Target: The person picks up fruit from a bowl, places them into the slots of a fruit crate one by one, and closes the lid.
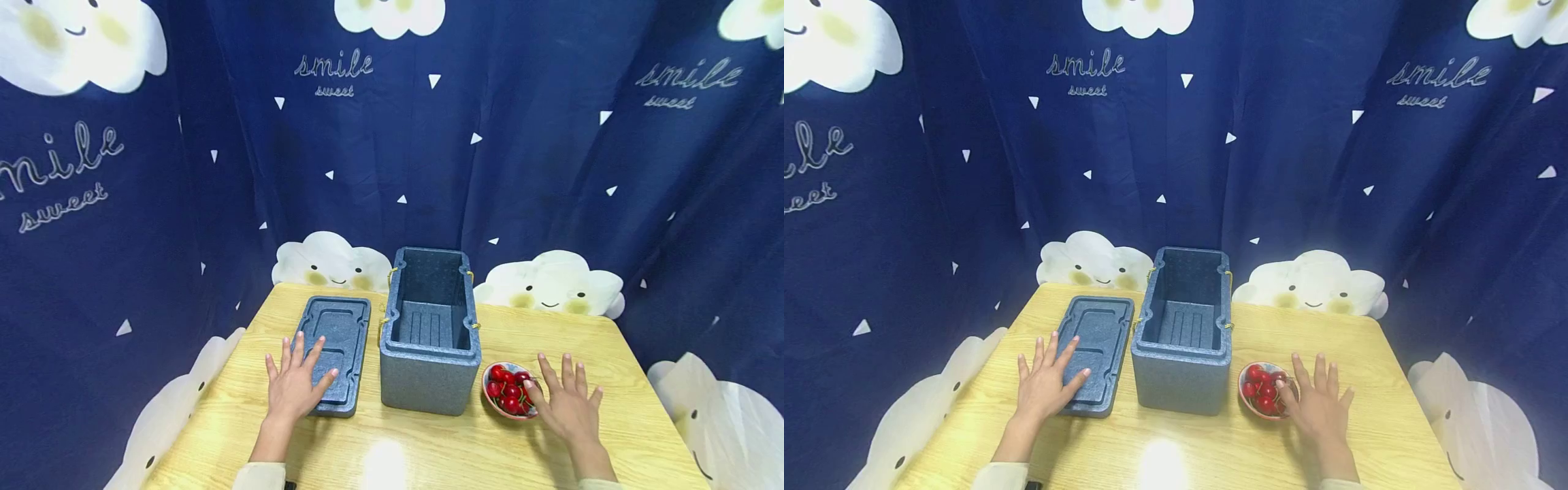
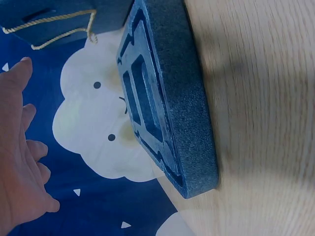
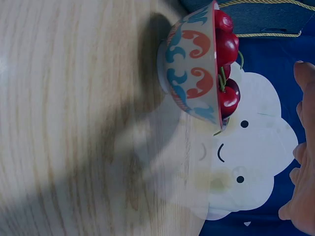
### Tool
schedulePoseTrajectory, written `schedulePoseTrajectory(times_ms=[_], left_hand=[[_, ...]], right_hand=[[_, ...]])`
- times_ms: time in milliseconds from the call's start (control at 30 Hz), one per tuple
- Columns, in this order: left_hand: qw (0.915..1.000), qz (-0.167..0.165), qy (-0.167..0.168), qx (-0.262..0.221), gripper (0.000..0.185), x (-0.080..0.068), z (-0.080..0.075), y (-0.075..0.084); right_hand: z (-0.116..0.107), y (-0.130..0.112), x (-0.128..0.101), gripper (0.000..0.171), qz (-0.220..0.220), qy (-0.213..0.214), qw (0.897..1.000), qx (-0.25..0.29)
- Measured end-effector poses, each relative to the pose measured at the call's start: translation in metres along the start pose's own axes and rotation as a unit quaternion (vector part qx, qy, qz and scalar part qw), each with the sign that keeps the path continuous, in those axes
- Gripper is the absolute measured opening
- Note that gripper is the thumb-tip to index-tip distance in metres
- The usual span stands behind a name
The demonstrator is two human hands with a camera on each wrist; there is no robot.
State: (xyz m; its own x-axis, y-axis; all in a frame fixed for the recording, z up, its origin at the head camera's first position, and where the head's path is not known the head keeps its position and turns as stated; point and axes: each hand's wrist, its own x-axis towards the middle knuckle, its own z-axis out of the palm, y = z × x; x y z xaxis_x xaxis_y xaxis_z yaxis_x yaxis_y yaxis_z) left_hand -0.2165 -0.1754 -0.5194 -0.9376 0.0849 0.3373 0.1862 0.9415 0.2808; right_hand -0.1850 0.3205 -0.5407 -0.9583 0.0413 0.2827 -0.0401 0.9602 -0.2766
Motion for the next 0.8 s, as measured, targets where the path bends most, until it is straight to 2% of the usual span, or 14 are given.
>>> schedulePoseTrajectory(times_ms=[200,400,600,800], left_hand=[[1.0000,0.000,0.001,-0.004,0.070,-0.002,0.000,0.000],[0.9999,0.013,0.002,-0.004,0.069,-0.001,-0.002,0.001],[1.0000,0.005,-0.006,-0.003,0.070,-0.003,-0.003,0.002],[0.9999,0.012,0.003,-0.005,0.069,-0.006,-0.003,0.003]], right_hand=[[-0.005,-0.002,-0.004,0.065,0.005,-0.004,1.000,-0.002],[-0.011,-0.001,-0.011,0.065,0.008,0.007,1.000,-0.009],[-0.007,-0.001,-0.015,0.065,0.001,0.000,1.000,-0.014],[-0.002,-0.011,-0.015,0.066,-0.008,0.008,1.000,-0.003]])
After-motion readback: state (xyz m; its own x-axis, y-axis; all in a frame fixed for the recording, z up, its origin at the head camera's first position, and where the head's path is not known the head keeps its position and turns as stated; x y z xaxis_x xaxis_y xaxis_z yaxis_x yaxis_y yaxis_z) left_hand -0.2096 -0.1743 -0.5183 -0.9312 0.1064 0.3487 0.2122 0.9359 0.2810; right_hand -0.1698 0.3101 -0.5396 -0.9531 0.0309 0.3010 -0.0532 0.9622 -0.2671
